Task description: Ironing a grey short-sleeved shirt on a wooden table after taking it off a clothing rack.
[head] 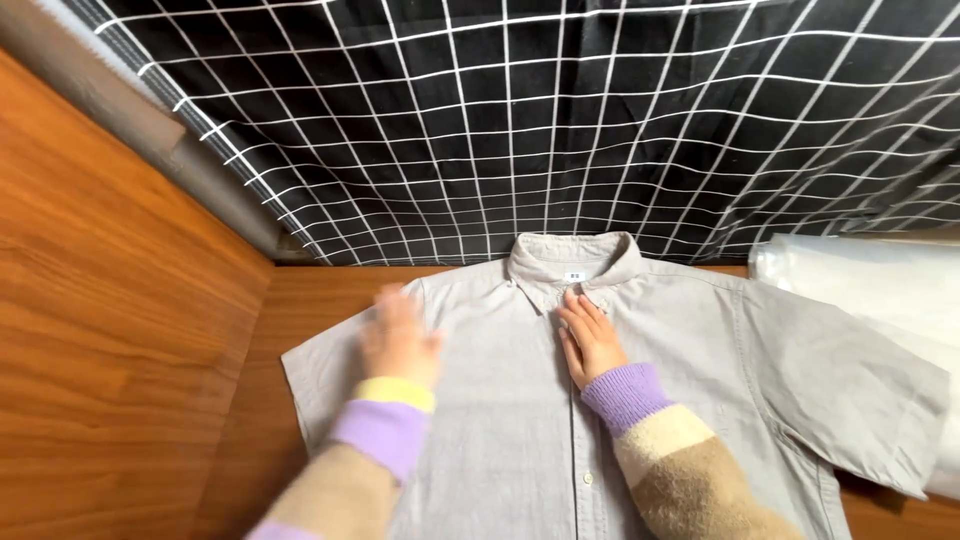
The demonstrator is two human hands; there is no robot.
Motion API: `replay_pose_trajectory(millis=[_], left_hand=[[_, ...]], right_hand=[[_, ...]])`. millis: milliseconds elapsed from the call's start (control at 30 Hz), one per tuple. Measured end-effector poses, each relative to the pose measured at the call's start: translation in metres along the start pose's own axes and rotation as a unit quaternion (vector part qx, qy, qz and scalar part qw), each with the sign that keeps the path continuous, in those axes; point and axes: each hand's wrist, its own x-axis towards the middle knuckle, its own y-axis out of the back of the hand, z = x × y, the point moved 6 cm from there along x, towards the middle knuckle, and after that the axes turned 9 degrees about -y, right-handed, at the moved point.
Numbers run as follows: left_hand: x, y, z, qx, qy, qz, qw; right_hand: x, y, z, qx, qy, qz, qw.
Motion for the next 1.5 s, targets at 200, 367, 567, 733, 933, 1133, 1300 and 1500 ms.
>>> replay_pose_trajectory(millis=[200,367,567,733,933,1133,1300,1500], left_hand=[[0.028,-0.039,0.128,0.002,-0.106,-0.069,0.992],[0.049,-0.048,0.126,0.026,-0.103,0.028,0.994],[0.053,-0.037,0.097,0.008,-0.124,0.026,0.992],[0.061,-0.041,0.111,0.012,-0.071,-0.046,0.996],[0.062,-0.018,0.23,-0.186,-0.21,0.173,0.944],[0.028,-0.018,0.322,-0.175,-0.356,0.246,0.884],[-0.009,-0.064,0.354,-0.074,-0.369,-0.002,0.927],[0.024,-0.035,0.341,-0.094,-0.295,-0.196,0.93]], right_hand=[[-0.031,0.038,0.065,0.048,-0.091,0.086,0.991],[-0.001,0.036,0.077,-0.141,-0.085,-0.069,0.984],[0.036,0.07,0.147,-0.261,-0.18,-0.132,0.939],[0.038,0.084,0.162,-0.272,-0.301,-0.124,0.906],[0.03,0.062,0.149,-0.14,-0.234,0.034,0.961],[0.064,0.048,0.173,-0.123,-0.207,0.055,0.969],[0.113,0.056,0.176,-0.199,-0.244,-0.129,0.94],[0.116,0.064,0.162,-0.091,-0.244,0.006,0.965]])
